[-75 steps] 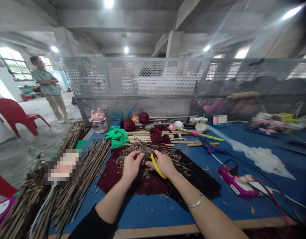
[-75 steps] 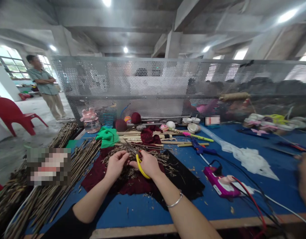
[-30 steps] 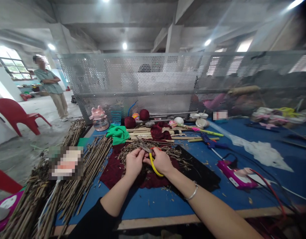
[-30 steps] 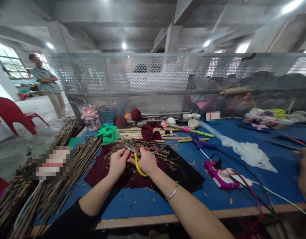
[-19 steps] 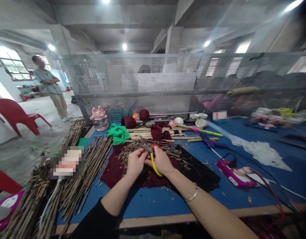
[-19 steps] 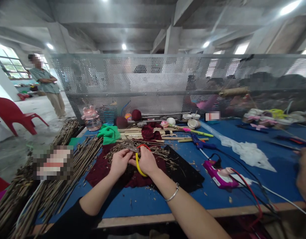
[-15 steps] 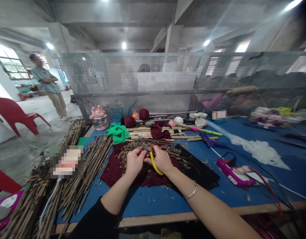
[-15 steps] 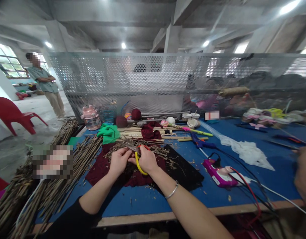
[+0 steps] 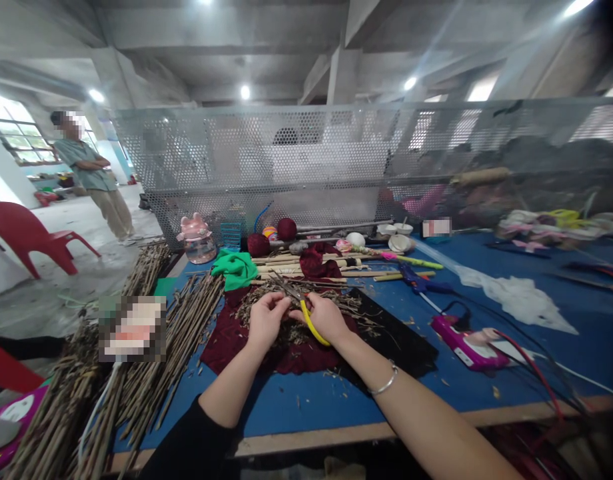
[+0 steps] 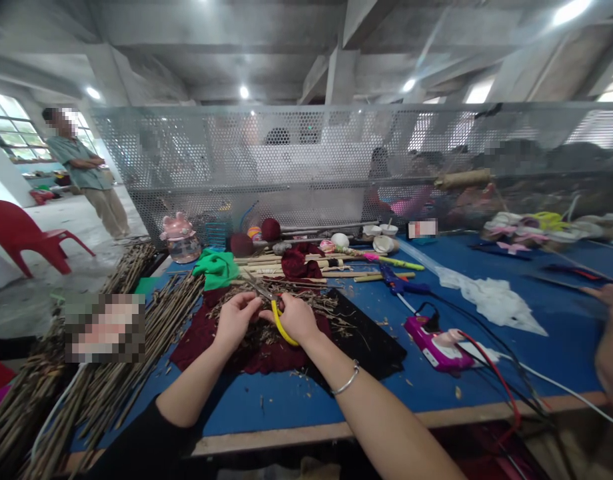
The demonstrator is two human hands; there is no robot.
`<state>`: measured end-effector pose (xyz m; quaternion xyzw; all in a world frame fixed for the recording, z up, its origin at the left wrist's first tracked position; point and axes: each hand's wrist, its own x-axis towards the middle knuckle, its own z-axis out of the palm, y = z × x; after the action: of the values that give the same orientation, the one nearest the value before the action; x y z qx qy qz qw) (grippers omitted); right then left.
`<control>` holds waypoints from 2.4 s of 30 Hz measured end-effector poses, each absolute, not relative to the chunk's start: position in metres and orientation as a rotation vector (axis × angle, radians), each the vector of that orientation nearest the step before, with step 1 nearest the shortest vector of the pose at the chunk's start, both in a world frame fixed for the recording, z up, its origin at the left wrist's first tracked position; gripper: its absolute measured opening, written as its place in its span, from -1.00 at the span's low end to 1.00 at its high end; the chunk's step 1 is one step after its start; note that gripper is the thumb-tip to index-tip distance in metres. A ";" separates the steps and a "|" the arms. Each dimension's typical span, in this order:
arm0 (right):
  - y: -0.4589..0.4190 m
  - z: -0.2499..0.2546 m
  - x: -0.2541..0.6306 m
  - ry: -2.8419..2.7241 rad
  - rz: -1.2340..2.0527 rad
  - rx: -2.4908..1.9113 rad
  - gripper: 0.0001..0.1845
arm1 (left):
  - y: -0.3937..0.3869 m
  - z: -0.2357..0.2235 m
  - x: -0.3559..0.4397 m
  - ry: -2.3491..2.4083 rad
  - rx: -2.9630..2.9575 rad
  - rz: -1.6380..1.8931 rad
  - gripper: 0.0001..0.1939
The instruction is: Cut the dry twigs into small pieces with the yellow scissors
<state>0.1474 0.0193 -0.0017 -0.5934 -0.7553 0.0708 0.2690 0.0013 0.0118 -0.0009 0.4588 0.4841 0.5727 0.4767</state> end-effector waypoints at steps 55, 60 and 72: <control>0.018 -0.009 0.141 -2.059 0.166 -1.224 -0.56 | 0.009 0.000 0.004 0.938 1.039 1.385 -0.72; 0.019 -0.012 0.142 -2.055 0.203 -1.245 -0.56 | 0.005 0.000 0.007 0.971 1.083 1.417 -0.71; 0.018 -0.013 0.138 -2.048 0.252 -1.504 -0.55 | 0.007 -0.002 0.008 0.997 0.958 1.486 -0.72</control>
<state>0.1378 0.0177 -0.0128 -0.5637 -0.7676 0.0945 0.2899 0.0077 0.0066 -0.0024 0.4009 0.4171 0.6219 0.5277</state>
